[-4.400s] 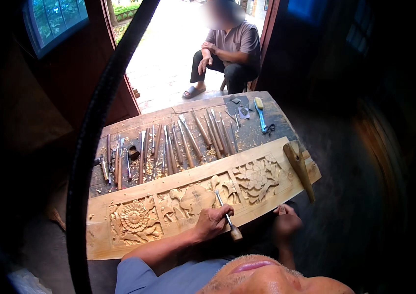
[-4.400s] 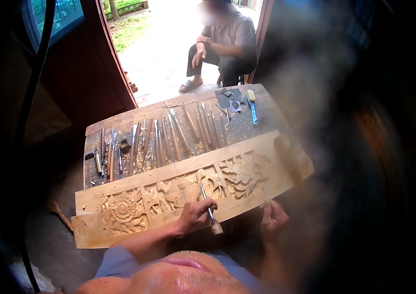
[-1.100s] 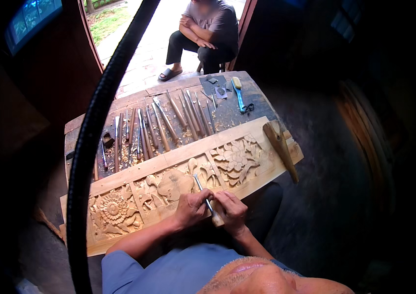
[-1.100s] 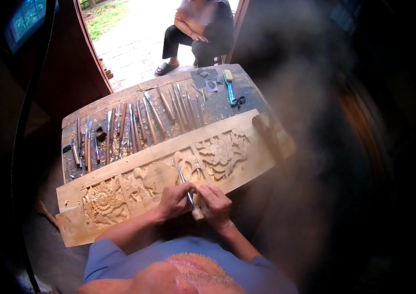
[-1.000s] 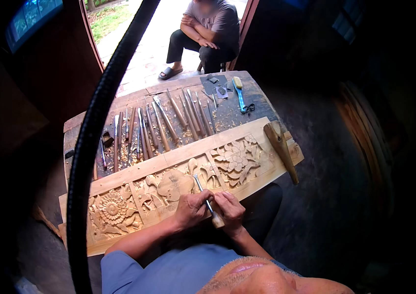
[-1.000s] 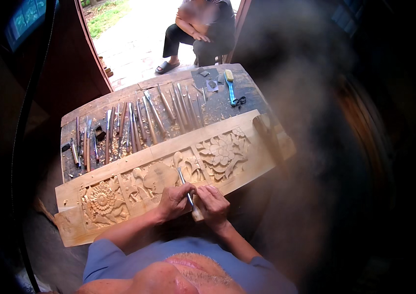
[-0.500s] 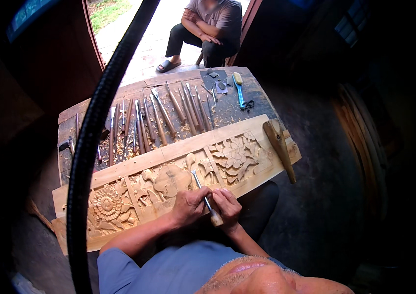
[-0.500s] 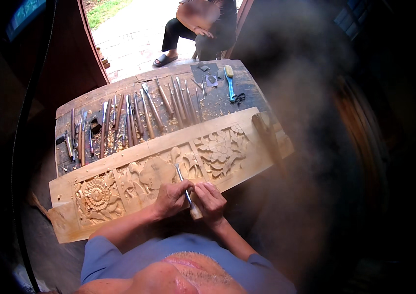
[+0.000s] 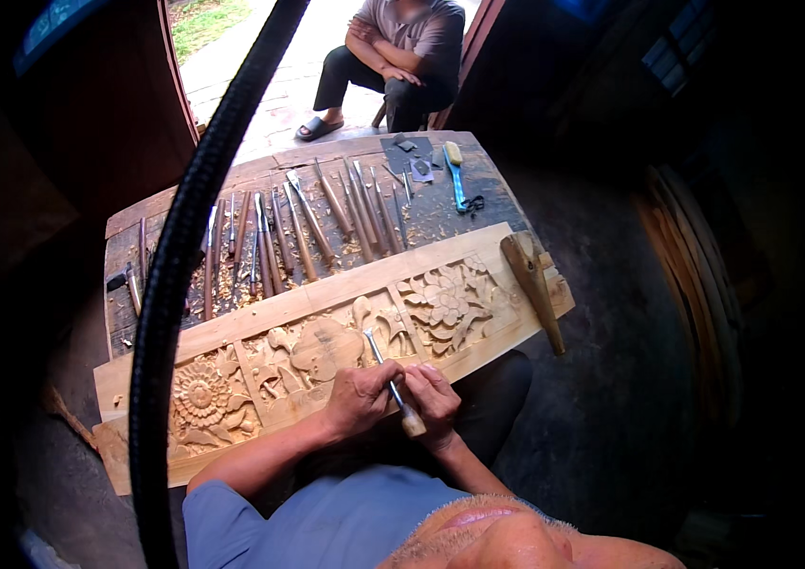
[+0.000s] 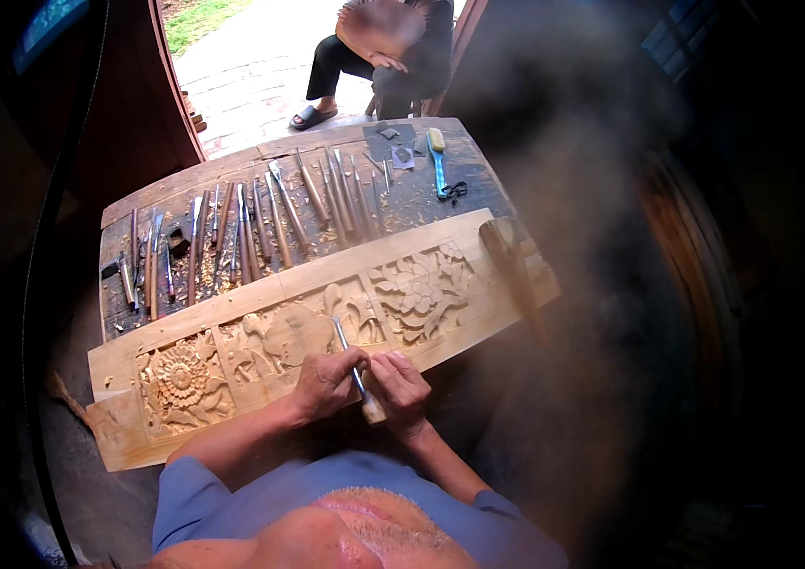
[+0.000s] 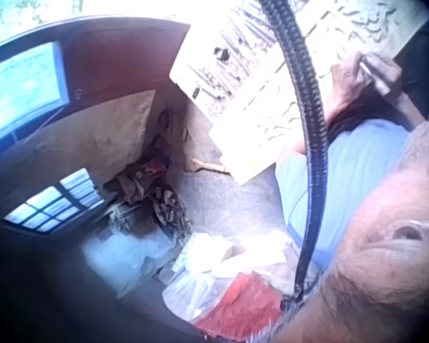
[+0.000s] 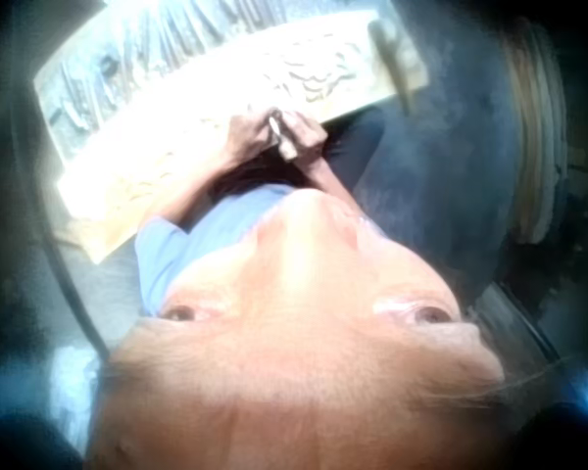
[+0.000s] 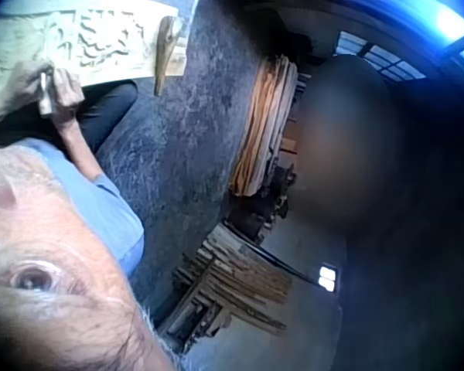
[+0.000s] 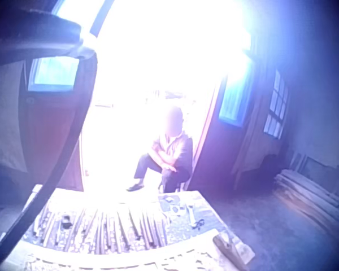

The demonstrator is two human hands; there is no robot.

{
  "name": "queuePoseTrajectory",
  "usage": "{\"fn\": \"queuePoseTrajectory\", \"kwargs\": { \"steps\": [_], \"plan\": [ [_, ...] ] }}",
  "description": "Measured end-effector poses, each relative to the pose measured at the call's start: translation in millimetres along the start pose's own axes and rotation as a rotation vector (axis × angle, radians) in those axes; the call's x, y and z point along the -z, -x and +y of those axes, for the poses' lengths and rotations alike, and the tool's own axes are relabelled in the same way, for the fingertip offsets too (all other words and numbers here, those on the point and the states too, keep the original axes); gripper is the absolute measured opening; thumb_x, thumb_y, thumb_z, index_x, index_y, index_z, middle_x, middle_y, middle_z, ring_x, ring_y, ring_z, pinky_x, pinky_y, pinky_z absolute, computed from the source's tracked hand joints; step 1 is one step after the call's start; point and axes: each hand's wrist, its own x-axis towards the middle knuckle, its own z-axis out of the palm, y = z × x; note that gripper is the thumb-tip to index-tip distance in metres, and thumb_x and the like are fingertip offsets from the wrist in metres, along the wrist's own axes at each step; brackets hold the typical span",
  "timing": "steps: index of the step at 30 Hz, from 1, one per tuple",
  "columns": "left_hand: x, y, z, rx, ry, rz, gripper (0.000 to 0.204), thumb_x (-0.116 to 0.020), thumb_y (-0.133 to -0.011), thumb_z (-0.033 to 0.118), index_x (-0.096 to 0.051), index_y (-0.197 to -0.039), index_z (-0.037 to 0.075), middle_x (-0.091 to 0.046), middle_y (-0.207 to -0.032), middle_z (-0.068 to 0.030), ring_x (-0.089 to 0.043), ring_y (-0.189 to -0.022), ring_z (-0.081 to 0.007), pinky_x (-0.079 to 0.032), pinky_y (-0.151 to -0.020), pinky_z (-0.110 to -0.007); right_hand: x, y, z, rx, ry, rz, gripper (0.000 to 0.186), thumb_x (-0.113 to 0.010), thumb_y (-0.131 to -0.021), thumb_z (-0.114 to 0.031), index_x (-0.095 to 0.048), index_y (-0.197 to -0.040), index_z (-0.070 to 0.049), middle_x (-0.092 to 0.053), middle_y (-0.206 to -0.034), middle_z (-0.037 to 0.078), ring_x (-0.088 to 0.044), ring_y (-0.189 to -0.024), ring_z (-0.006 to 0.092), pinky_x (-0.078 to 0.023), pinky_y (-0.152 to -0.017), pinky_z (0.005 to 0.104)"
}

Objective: The person carves intricate floral patterns into a rectangular wooden panel using various chisels and a mallet. They meticulously chip away wood shavings to refine the design, occasionally pausing to inspect the work or switch tools.

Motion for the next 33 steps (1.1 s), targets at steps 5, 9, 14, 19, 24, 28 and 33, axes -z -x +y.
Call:
{"fn": "queuePoseTrajectory", "kwargs": {
  "steps": [5, 9, 14, 19, 24, 28, 33],
  "plan": [
    [1, 1, 0, -0.008, -0.007, 0.001, 0.003, -0.065, -0.093, 0.008, -0.064, -0.096, 0.007, -0.067, -0.076, -0.0188, -0.069, -0.068, -0.0415, -0.053, -0.057, -0.047, 0, -1, -1, 0.005, 0.003, 0.003, 0.021, -0.08, -0.085, 0.003, -0.073, -0.105, 0.002, -0.076, -0.099, 0.018, -0.075, -0.094, 0.0374, -0.062, -0.086, 0.0455],
    [1, 2, 0, -0.006, -0.009, -0.006, 0.004, -0.064, -0.093, 0.007, -0.064, -0.097, 0.007, -0.067, -0.076, -0.0187, -0.069, -0.068, -0.0415, -0.053, -0.058, -0.047, 0, 1, -1, 0.005, 0.003, -0.002, 0.021, -0.08, -0.085, 0.003, -0.073, -0.105, 0.002, -0.076, -0.1, 0.018, -0.075, -0.094, 0.0373, -0.062, -0.086, 0.0454],
    [-5, 6, -1, 0.01, 0.003, -0.009, 0.004, -0.064, -0.095, 0.007, -0.067, -0.098, 0.009, -0.067, -0.075, -0.0192, -0.07, -0.068, -0.0412, -0.053, -0.057, -0.045, 3, 5, -2, -0.02, 0.025, -0.016, 0.025, -0.082, -0.085, -0.004, -0.075, -0.108, 0.0, -0.077, -0.104, 0.015, -0.075, -0.099, 0.0356, -0.062, -0.089, 0.044],
    [1, 4, 0, 0.029, -0.019, 0.008, 0.002, -0.065, -0.095, 0.01, -0.066, -0.097, 0.009, -0.067, -0.077, -0.0205, -0.07, -0.07, -0.0423, -0.054, -0.057, -0.047, -2, 5, 2, -0.007, 0.021, -0.025, 0.028, -0.083, -0.084, -0.006, -0.075, -0.11, -0.001, -0.077, -0.104, 0.015, -0.076, -0.1, 0.035, -0.062, -0.091, 0.0438],
    [-4, 1, -1, -0.015, -0.031, 0.03, 0.004, -0.066, -0.092, 0.009, -0.065, -0.095, 0.011, -0.063, -0.071, -0.0188, -0.068, -0.065, -0.0413, -0.053, -0.057, -0.045, 4, 2, -1, -0.027, 0.014, -0.02, 0.029, -0.084, -0.082, -0.003, -0.075, -0.11, 0.0, -0.077, -0.105, 0.015, -0.076, -0.1, 0.0348, -0.062, -0.089, 0.044],
    [-5, 2, -6, -0.036, -0.035, 0.018, 0.003, -0.067, -0.093, 0.012, -0.066, -0.095, 0.011, -0.064, -0.072, -0.0187, -0.068, -0.066, -0.0419, -0.053, -0.057, -0.046, 6, -2, -7, -0.052, 0.005, -0.041, 0.028, -0.084, -0.083, -0.002, -0.075, -0.109, 0.0, -0.077, -0.105, 0.015, -0.075, -0.099, 0.0347, -0.062, -0.086, 0.0432],
    [-3, 2, 0, -0.024, -0.025, 0.028, 0.003, -0.068, -0.094, 0.013, -0.065, -0.095, 0.011, -0.064, -0.072, -0.0188, -0.068, -0.066, -0.0421, -0.053, -0.057, -0.046, 10, -4, -8, -0.04, -0.004, -0.053, 0.028, -0.083, -0.083, 0.0, -0.075, -0.11, 0.0, -0.077, -0.104, 0.015, -0.074, -0.097, 0.0345, -0.062, -0.083, 0.0425]
  ]
}}
